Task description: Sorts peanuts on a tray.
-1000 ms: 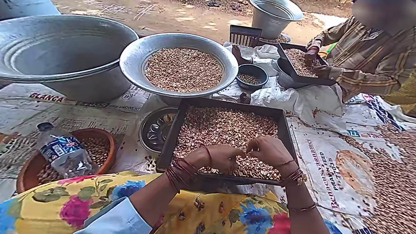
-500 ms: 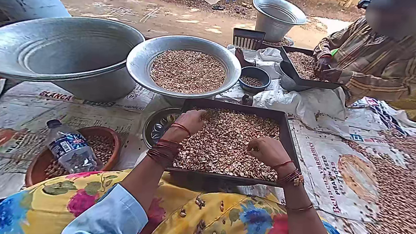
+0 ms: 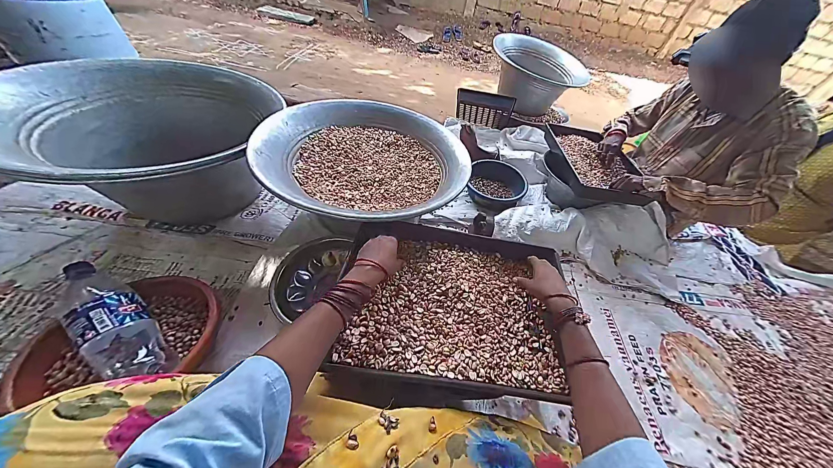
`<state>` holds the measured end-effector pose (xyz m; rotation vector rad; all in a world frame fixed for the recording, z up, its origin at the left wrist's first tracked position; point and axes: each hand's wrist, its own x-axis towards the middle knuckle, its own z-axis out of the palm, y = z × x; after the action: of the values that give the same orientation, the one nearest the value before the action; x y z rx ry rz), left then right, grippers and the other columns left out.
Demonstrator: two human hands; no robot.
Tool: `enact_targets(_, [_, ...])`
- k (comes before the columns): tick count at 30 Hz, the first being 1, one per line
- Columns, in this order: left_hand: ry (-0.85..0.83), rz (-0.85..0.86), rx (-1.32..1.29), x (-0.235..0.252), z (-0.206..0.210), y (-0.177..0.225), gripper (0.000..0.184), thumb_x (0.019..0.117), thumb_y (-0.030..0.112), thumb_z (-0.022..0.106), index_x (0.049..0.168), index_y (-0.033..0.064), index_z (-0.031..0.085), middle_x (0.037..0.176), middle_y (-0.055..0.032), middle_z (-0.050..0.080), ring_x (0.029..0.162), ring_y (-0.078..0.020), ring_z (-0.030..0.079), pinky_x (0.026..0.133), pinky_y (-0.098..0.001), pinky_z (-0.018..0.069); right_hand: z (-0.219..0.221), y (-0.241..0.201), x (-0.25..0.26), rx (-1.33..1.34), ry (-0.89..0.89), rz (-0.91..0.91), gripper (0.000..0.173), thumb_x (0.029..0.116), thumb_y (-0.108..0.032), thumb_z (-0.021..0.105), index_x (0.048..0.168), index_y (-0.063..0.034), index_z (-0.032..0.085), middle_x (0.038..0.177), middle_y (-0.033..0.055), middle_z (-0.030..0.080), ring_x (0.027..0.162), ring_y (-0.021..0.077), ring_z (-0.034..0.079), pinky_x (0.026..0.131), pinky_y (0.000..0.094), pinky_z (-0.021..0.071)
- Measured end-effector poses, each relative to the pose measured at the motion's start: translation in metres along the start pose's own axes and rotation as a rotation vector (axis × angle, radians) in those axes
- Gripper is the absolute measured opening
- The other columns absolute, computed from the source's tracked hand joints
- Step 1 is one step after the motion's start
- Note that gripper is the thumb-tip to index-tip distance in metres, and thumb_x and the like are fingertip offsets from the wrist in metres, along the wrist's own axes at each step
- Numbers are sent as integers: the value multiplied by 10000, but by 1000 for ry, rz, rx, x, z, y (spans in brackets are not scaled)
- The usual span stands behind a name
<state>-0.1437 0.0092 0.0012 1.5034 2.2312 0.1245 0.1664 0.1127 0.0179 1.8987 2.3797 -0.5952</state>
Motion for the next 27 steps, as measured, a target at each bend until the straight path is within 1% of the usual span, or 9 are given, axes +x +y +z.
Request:
enact_targets(3, [-6,78,-12,3,12,16,562,971,231,678,1397,-96,513,1447,-297,516,1380,-426,489,1137,-569,388,14,-24,13,-74,-3,24,764,932,-349,758,1514,12,418,1497,289,454,1373,445,482,1096,569,433])
enact_targets(7, [-76,244,-208,8,34,33,768,895,44,687,1574,-2,330,1565,-271,398,1423,-417,443,1161,-570,358,36,-60,13,-18,-124,-173,702,976,-209,669,1577,-34,352,1500,274,482,1380,425,493,1117,586,395])
enact_targets(9, [-141,352,-509,5,41,34,781,843,-73,669,1552,-19,348,1507,-271,469,1383,-351,498,1149,-511,389,40,-68,7,121,-204,-269,760,952,-144,689,1596,-23,306,1505,279,486,1387,408,497,1134,582,376])
enact_targets(11, [-241,411,-904,-9,41,35,716,822,-161,591,1495,-21,393,1401,-196,545,1206,-180,591,1028,-344,489,43,-65,2,440,-260,-376,740,884,-25,700,1545,17,370,1463,250,522,1329,291,541,1122,451,418])
enact_targets(13, [-318,402,-1211,-25,36,38,634,875,-154,532,1475,-3,396,1276,-110,599,1040,-92,632,905,-276,540,41,-63,-12,778,-281,-456,590,855,59,674,1414,46,488,1294,153,617,1116,105,623,978,268,515])
enact_targets(16, [-287,372,-1410,-50,18,44,474,941,-118,513,1393,17,468,1035,-38,670,842,-73,673,764,-253,582,17,-63,-41,1006,-209,-492,354,905,108,589,1254,51,569,1059,64,670,907,33,649,838,221,553])
enact_targets(21, [-163,517,-1191,-72,-18,28,478,866,-177,484,1273,36,613,993,-30,703,786,-62,658,713,-237,564,-20,-54,-82,848,8,-580,243,956,77,491,1091,-18,668,869,-5,678,680,10,610,630,201,531])
enact_targets(24, [-85,564,-1021,-86,-36,15,456,893,-169,459,1251,52,637,993,-25,728,776,-53,657,672,-212,538,-25,-42,-95,688,95,-585,261,955,62,481,1066,-47,690,966,18,686,756,36,628,695,235,544])
enact_targets(27, [-6,475,-804,-95,-46,5,382,999,-102,447,1290,74,621,1115,-61,720,829,-134,717,710,-307,606,-25,-34,-107,522,173,-525,330,927,59,471,1096,-89,712,1164,61,673,940,114,669,779,316,574])
